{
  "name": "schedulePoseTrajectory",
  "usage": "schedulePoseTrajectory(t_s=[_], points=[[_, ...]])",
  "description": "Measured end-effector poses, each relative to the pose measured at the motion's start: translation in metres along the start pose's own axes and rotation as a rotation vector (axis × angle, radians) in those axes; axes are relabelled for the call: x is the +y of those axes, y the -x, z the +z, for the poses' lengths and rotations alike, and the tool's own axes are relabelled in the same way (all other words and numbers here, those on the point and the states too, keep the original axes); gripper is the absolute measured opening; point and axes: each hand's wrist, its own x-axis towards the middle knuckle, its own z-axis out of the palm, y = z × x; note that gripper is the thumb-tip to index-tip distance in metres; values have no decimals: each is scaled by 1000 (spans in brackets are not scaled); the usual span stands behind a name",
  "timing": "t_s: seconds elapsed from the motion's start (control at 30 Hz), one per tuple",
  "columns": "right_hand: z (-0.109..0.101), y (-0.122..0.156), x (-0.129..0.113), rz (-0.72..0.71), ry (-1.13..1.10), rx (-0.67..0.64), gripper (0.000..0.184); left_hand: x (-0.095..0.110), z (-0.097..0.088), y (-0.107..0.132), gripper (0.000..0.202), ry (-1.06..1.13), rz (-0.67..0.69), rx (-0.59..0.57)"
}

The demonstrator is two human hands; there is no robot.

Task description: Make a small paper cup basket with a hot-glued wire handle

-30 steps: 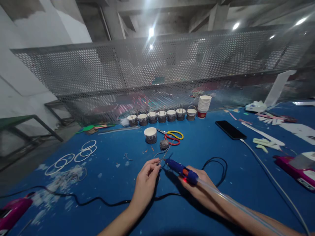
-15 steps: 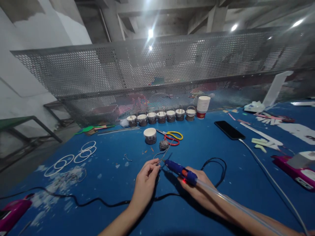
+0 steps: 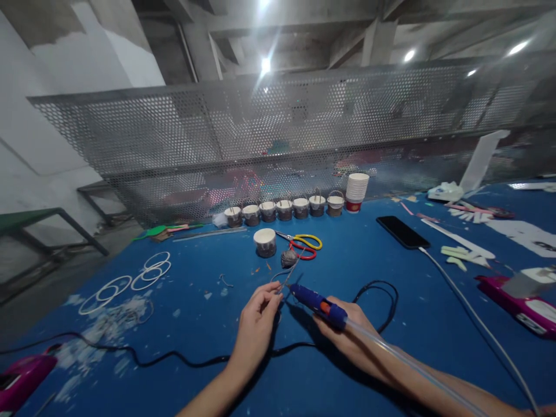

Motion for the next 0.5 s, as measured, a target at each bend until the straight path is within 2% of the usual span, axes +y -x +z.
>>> schedulePoseTrajectory(t_s=[0.13, 0.3, 0.5], points=[[1, 2, 2, 9, 3, 12, 20, 1, 0, 0, 27, 15, 7, 3], [1, 4, 1, -16, 6, -38, 18, 3, 1, 0, 27, 1, 8, 21], [-5, 1, -8, 56, -45, 74, 21, 1, 0, -1, 29, 47, -5, 33]])
